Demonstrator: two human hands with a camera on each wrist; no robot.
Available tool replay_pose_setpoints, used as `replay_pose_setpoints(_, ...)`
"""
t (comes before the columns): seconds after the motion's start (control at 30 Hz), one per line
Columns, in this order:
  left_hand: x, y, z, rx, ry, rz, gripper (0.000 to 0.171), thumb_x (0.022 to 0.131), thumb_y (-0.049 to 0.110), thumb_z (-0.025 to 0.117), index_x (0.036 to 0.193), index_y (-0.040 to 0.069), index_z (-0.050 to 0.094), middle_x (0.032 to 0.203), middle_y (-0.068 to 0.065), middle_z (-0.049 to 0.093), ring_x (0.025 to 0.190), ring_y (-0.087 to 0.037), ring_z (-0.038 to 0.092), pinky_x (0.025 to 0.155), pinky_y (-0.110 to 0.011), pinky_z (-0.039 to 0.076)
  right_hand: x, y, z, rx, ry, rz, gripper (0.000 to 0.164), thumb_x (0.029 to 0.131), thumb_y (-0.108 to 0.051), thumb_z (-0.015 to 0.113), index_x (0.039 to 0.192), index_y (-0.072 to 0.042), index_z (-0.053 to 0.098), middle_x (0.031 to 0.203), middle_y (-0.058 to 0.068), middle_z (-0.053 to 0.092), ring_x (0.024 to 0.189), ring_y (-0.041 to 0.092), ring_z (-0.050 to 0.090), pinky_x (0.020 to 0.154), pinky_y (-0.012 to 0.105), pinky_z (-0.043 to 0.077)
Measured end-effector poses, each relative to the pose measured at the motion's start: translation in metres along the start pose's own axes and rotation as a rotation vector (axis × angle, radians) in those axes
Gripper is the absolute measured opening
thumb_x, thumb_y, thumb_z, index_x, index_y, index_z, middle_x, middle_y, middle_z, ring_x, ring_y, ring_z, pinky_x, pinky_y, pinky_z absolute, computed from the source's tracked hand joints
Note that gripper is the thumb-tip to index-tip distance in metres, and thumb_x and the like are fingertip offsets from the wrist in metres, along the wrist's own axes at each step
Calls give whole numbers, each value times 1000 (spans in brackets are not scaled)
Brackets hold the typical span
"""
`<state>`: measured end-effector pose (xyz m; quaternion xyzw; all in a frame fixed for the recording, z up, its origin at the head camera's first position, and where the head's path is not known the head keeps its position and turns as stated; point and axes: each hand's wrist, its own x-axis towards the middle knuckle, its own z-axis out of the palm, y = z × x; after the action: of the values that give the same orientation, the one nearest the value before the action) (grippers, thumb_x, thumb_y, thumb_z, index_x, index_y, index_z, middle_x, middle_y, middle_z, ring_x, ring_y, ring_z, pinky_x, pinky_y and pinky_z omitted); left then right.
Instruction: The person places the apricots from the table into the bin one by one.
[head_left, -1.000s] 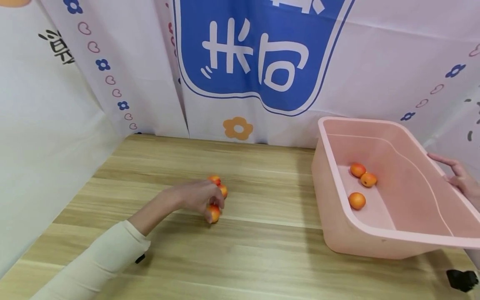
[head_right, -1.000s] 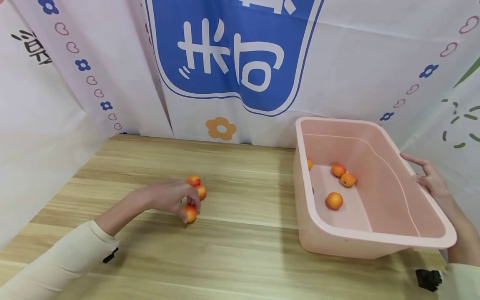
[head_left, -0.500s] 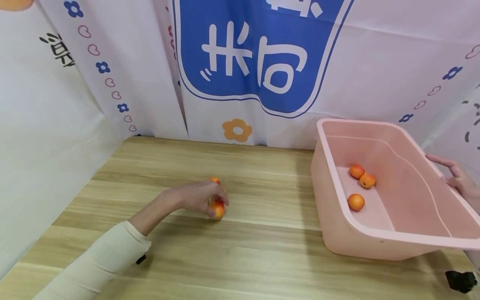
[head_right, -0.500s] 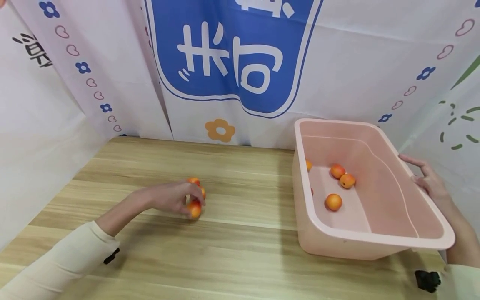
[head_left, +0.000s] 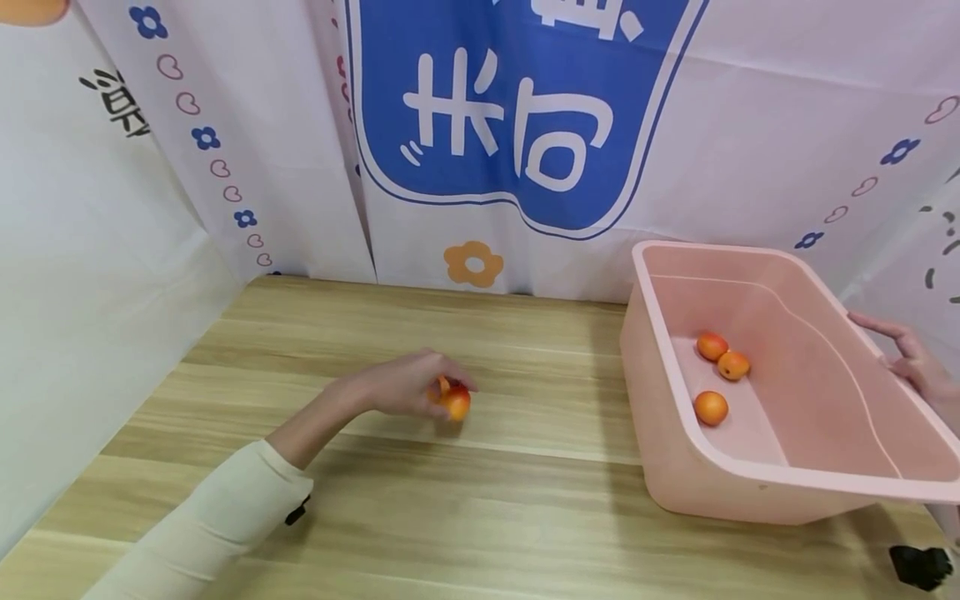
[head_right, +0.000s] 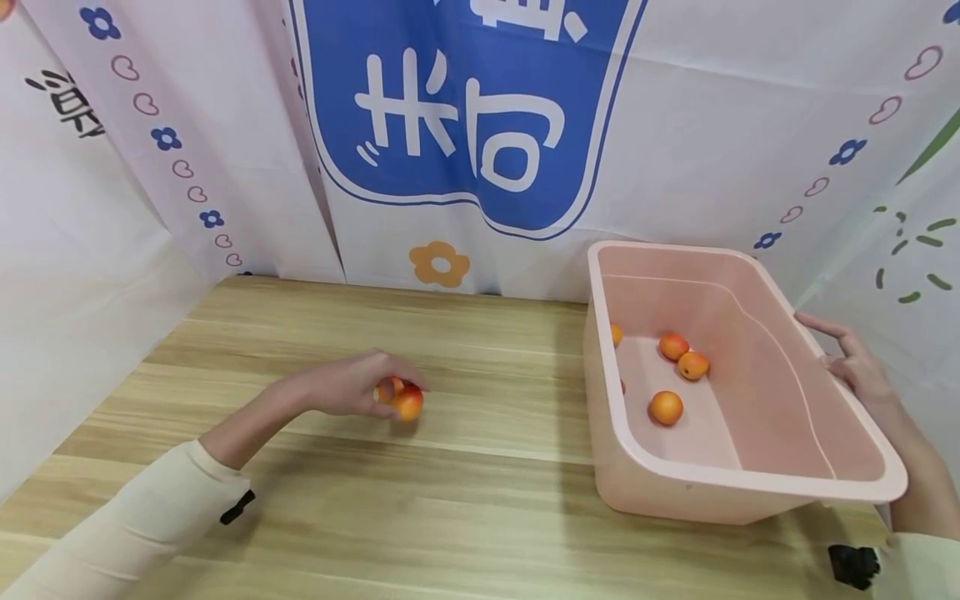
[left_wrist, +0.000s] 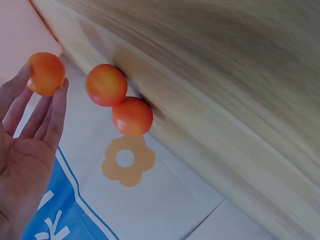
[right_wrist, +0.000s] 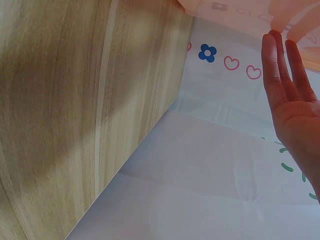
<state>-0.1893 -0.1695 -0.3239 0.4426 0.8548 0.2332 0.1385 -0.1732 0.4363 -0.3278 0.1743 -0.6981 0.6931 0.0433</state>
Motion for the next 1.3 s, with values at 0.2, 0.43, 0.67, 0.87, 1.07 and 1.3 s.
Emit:
replay_pose_setpoints(0.2, 3, 4, -1, -58, 27, 4, 35, 86, -2, 81, 120, -7, 71, 112, -9, 74, 98, -17, 67, 89, -31, 60, 2, 1, 0, -3, -1, -20, 92, 81, 25, 16, 124, -34, 73, 103, -16, 72, 47, 1, 51, 42, 10, 38)
replay_pose_setpoints(0.43, 12, 5, 0, -155, 35, 17, 31, 86, -5, 80, 116, -4, 72, 111, -8, 68, 102, -19, 65, 84, -26, 61, -1, 5, -3, 92, -38, -40, 83, 89, 22, 15, 134, -25, 68, 68, -2, 66, 44, 3, 56, 42, 13, 45)
replay_pose_setpoints(0.67, 20, 6, 2, -243, 90, 18, 31, 83, -3, 84, 113, -3, 75, 113, -12, 67, 104, -22, 64, 80, -26, 62, 1, 6, -5, 86, -56, -49, 75, 94, 19, 21, 133, -25, 68, 89, -1, 73, 53, 3, 63, 46, 11, 47)
replay_pose_setpoints(0.87, 29, 6, 2, -307, 115, 1, 31, 88, 0, 81, 118, -3, 74, 118, -13, 68, 108, -25, 65, 87, -29, 61, 2, 1, -1, 1, -2, -4, 88, 85, 23, 19, 124, -35, 73, 98, -14, 71, 48, 1, 52, 42, 10, 39)
replay_pose_setpoints(1.07, 40, 7, -1, -294, 223, 4, 21, 100, 10, 70, 117, 1, 76, 114, -8, 73, 107, -22, 67, 94, -37, 59, 3, -1, -1, 6, 8, 18, 92, 82, 23, 15, 121, -36, 74, 83, -11, 68, 41, 6, 41, 39, 11, 35)
replay_pose_setpoints(1.3, 54, 14, -3, -392, 327, -103, 39, 93, 8, 78, 129, -3, 69, 123, -14, 73, 113, -26, 69, 95, -38, 59, 3, 3, -2, 10, -15, -37, 93, 80, 26, 15, 122, -32, 74, 100, -18, 72, 50, 0, 51, 43, 8, 38)
